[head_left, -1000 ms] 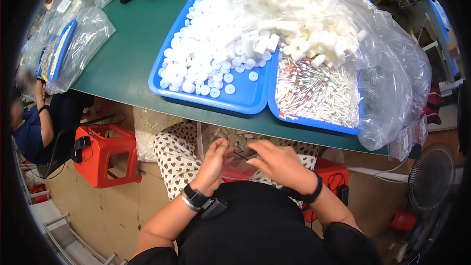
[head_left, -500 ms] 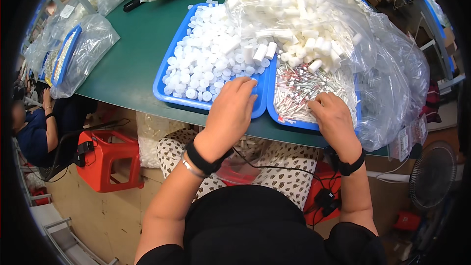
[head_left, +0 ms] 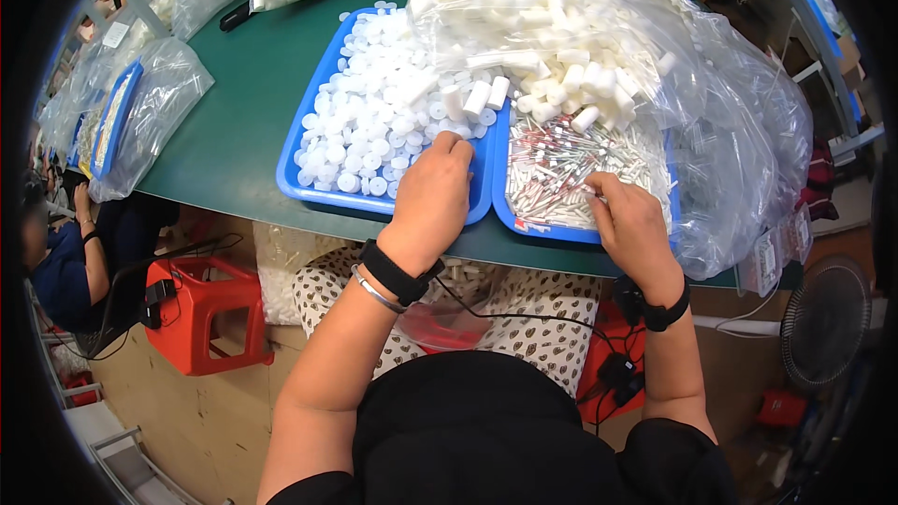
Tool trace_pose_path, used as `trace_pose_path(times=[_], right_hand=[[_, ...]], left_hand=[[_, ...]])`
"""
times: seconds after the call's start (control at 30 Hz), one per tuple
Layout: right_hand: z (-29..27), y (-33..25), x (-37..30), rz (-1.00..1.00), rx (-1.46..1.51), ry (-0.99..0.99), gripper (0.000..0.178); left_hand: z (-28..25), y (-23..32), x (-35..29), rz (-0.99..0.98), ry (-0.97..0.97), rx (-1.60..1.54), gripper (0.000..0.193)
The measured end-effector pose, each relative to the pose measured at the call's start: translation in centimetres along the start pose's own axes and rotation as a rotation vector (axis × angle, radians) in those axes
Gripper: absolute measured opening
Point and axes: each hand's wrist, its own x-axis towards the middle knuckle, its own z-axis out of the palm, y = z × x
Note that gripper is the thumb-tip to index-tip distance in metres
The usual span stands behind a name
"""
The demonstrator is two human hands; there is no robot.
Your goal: The person repeatedly picks up small white plastic discs and cylindrical pieces from blue trays on a green table. They insert a thin metal pin into the center of the disc and then attach the cylindrical piece to the pin, assembling a small component by hand. The process is repeated continuously with the same materials.
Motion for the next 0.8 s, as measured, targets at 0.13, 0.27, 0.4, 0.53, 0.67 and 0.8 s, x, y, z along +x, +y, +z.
trace_pose_path(times=[0.13, 0.27, 0.4, 0.53, 0.67, 0.8], right_hand=[[0.2, -0.2, -0.1, 0.051, 0.052, 0.023, 0.018], [-0.9, -0.6, 0.3, 0.002, -0.057, 0.126, 0.01], [-1.7, -2.8, 0.4, -0.019, 0.006, 0.237, 0.007], [-2.0, -5.7, -0.6, -0.128, 0.142, 0.185, 0.013], [-1.2, -7.7, -1.2, -0.194, 0.15, 0.111, 0.018], [-0.6, -8.5, -1.4, -0.206, 0.176, 0.067, 0.014]], left_hand=[[-0.2, 0.2, 0.0, -0.047, -0.021, -0.002, 0.024], [-0.2, 0.1, -0.4, 0.045, 0.128, -0.171, 0.028], [-1.6, 1.1, -2.1, -0.141, 0.065, -0.726, 0.027], [-2.9, 3.1, -5.7, -0.596, -0.212, -1.713, 0.031], [-1.2, 2.5, -8.9, -0.656, -0.262, -2.11, 0.039], [-0.3, 2.5, -10.6, -0.736, -0.198, -2.115, 0.035]])
